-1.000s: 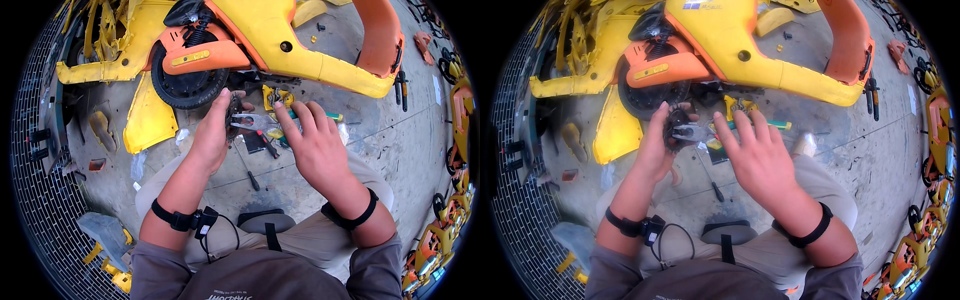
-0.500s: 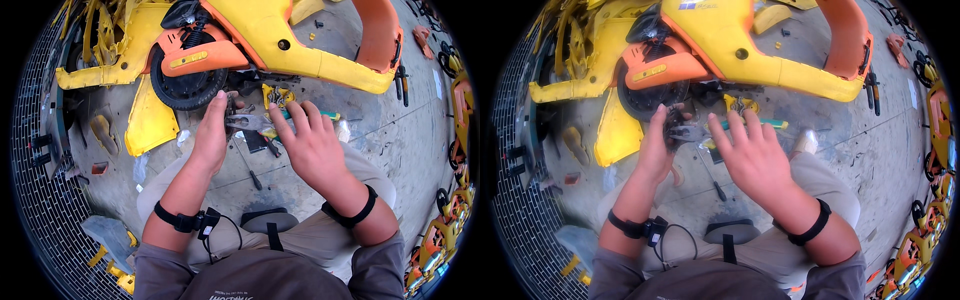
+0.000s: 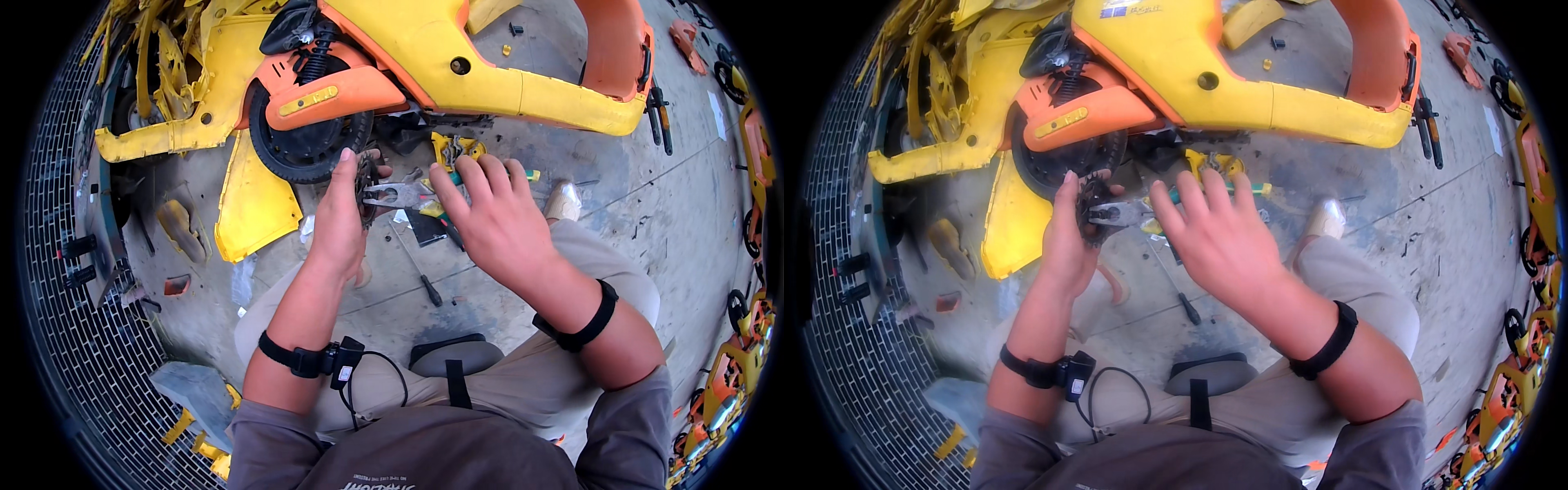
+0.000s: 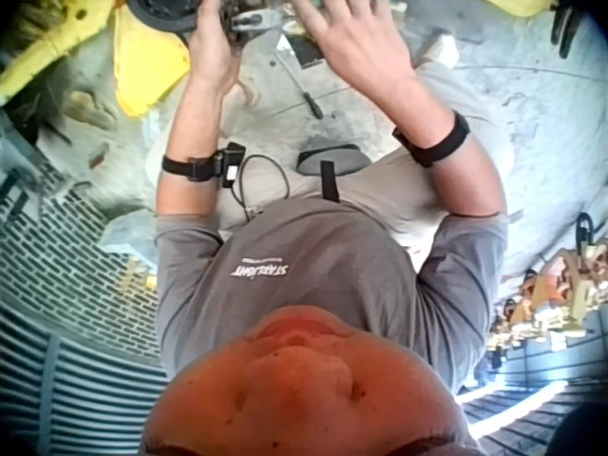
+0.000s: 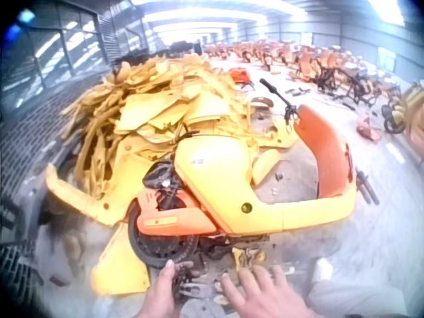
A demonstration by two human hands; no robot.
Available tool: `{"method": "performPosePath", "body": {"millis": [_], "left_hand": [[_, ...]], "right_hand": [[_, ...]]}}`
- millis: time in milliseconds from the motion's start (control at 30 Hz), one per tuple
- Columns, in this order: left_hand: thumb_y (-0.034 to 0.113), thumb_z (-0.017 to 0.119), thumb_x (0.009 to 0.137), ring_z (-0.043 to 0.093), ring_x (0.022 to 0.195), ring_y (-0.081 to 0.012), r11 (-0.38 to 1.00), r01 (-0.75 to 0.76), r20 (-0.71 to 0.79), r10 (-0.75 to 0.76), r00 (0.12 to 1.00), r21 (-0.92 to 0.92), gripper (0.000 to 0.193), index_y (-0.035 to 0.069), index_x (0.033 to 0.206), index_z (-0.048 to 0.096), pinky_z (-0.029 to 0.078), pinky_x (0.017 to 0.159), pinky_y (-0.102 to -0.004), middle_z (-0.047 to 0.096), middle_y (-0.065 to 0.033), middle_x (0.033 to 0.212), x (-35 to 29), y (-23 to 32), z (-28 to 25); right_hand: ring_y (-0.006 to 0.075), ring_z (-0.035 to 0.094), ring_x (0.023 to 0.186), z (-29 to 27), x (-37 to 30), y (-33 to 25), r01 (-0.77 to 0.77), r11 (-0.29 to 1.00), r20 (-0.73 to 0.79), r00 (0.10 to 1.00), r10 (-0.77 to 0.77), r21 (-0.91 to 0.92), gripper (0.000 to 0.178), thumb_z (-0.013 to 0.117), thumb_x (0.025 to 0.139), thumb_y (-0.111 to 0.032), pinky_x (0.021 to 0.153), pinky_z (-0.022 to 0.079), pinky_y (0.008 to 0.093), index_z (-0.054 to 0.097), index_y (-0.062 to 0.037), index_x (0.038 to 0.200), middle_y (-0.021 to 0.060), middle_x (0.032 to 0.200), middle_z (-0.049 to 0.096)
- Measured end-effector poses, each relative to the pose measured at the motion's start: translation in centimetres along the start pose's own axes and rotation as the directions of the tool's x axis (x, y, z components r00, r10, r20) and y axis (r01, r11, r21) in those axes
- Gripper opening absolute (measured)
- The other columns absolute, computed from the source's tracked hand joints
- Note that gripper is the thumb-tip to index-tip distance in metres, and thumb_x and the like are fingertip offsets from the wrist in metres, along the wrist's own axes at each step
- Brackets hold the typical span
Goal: The person uses pliers to remove links from a bicycle chain gear sprocket assembly by prying the links apart while holding it in their hands.
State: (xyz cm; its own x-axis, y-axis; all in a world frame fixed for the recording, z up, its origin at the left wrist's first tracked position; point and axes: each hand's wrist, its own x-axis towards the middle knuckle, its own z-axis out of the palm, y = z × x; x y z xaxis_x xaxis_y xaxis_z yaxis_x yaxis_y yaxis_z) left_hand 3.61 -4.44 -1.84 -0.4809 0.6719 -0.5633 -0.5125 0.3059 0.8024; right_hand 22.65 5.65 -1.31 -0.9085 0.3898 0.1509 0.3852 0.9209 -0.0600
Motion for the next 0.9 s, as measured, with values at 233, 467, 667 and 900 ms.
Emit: {"method": "performPosePath", "body": {"millis": [233, 467, 667, 900], "left_hand": [[0.054, 0.038, 0.109, 0.067, 0.103, -0.0198, 1.0, 0.0, 0.002, 0.0, 1.0, 0.007, 0.057, 0.008, 0.132, 0.06, 0.052, 0.091, -0.0359, 0.069, -0.0089, 0.112, 0.1, 0.0, -0.7], [0.056, 0.04, 0.108, 0.066, 0.104, -0.0203, 0.999, 0.024, -0.006, -0.023, 1.0, 0.041, 0.057, 0.008, 0.132, 0.061, 0.052, 0.09, -0.0366, 0.069, -0.0087, 0.112, 0.0, 0.2, -1.0], [0.052, 0.043, 0.108, 0.067, 0.105, -0.0208, 0.998, 0.026, -0.005, -0.025, 1.0, 0.06, 0.053, 0.008, 0.132, 0.06, 0.052, 0.091, -0.0373, 0.069, -0.0091, 0.114, 0.3, 0.3, -1.4], [0.05, 0.043, 0.108, 0.067, 0.105, -0.0208, 0.998, 0.001, 0.012, -0.002, 1.0, 0.067, 0.051, 0.008, 0.133, 0.059, 0.054, 0.088, -0.0367, 0.068, -0.0091, 0.113, 0.5, 0.1, -1.5]], "right_hand": [[0.0329, 0.057, 0.111, 0.1, 0.4, -0.2, 0.029, 0.999, -0.044, 0.999, -0.03, -0.039, 0.048, 0.06, 0.087, -0.016, 0.098, 0.044, 0.0494, 0.056, -0.0063, 0.133, 0.0149, 0.119, 0.058], [0.0303, 0.057, 0.106, 0.4, 0.5, -0.3, 0.022, 1.0, -0.05, 0.999, -0.022, -0.007, 0.045, 0.06, 0.087, -0.016, 0.095, 0.045, 0.0467, 0.056, -0.0066, 0.13, 0.0132, 0.113, 0.058], [0.0309, 0.057, 0.108, 1.1, 0.6, -0.2, 0.017, 1.0, -0.075, 0.997, -0.016, 0.018, 0.049, 0.059, 0.088, -0.016, 0.095, 0.044, 0.0465, 0.055, -0.0051, 0.135, 0.0153, 0.116, 0.058], [0.034, 0.056, 0.116, 1.2, 0.4, -0.5, -0.021, 1.0, -0.035, 0.999, 0.021, 0.005, 0.05, 0.057, 0.09, -0.016, 0.104, 0.042, 0.0535, 0.054, -0.0037, 0.138, 0.016, 0.12, 0.058]]}}
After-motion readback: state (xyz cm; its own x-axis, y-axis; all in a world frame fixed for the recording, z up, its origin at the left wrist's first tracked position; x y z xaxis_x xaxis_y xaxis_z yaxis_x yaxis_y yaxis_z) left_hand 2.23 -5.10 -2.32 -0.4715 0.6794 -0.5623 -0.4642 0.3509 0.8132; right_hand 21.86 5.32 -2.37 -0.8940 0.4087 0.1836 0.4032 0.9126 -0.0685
